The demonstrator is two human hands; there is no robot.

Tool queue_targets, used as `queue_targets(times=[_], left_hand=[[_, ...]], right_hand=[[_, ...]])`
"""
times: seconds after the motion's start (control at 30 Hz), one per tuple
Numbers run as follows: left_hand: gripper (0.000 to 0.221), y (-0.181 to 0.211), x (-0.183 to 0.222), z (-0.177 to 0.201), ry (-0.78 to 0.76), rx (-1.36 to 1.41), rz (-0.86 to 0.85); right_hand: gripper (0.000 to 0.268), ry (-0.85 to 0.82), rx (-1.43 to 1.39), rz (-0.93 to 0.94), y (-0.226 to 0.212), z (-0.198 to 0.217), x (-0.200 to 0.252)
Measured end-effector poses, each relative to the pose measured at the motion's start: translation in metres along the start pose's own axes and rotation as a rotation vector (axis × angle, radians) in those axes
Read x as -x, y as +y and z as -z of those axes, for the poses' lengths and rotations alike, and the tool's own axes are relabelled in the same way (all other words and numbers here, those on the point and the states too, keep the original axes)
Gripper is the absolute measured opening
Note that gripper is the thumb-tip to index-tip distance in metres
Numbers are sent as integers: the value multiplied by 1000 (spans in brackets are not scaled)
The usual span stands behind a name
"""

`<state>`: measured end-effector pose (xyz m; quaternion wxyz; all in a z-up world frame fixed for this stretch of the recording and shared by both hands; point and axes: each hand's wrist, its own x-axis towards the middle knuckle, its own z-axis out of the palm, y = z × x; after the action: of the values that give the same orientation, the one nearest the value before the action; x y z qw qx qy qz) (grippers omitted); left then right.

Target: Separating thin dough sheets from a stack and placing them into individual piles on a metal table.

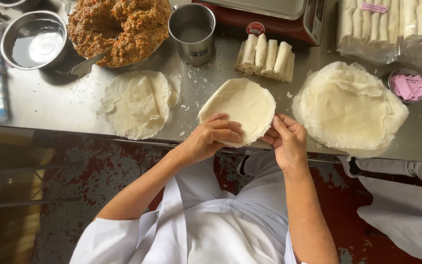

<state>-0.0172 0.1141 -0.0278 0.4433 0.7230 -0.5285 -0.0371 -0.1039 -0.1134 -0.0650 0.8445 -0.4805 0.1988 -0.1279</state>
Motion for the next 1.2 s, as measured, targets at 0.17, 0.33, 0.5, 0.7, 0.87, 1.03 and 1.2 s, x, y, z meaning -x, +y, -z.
queue_targets(times=[0.17, 0.33, 0.5, 0.7, 0.87, 1.03, 1.2], left_hand=[[48, 5, -6, -5, -71, 37, 80], [31, 20, -25, -25, 72, -199, 135], [22, 10, -26, -58, 142, -343, 200], [6, 9, -20, -58, 195, -354, 191], [18, 23, -30, -50, 235, -243, 191], [21, 22, -37, -45, 335, 20, 182], [16, 19, -40, -31, 371, 352, 293]], right_hand=[[10, 68, 127, 49, -1, -9, 3], [15, 113, 223, 114, -5, -19, 13], [15, 139, 326, 206, -11, -41, 18], [20, 123, 291, 190, -16, -52, 27], [17, 141, 363, 316, -7, -42, 25], [19, 129, 274, 303, -26, -64, 36], [12, 48, 393, 383, -35, -68, 44]])
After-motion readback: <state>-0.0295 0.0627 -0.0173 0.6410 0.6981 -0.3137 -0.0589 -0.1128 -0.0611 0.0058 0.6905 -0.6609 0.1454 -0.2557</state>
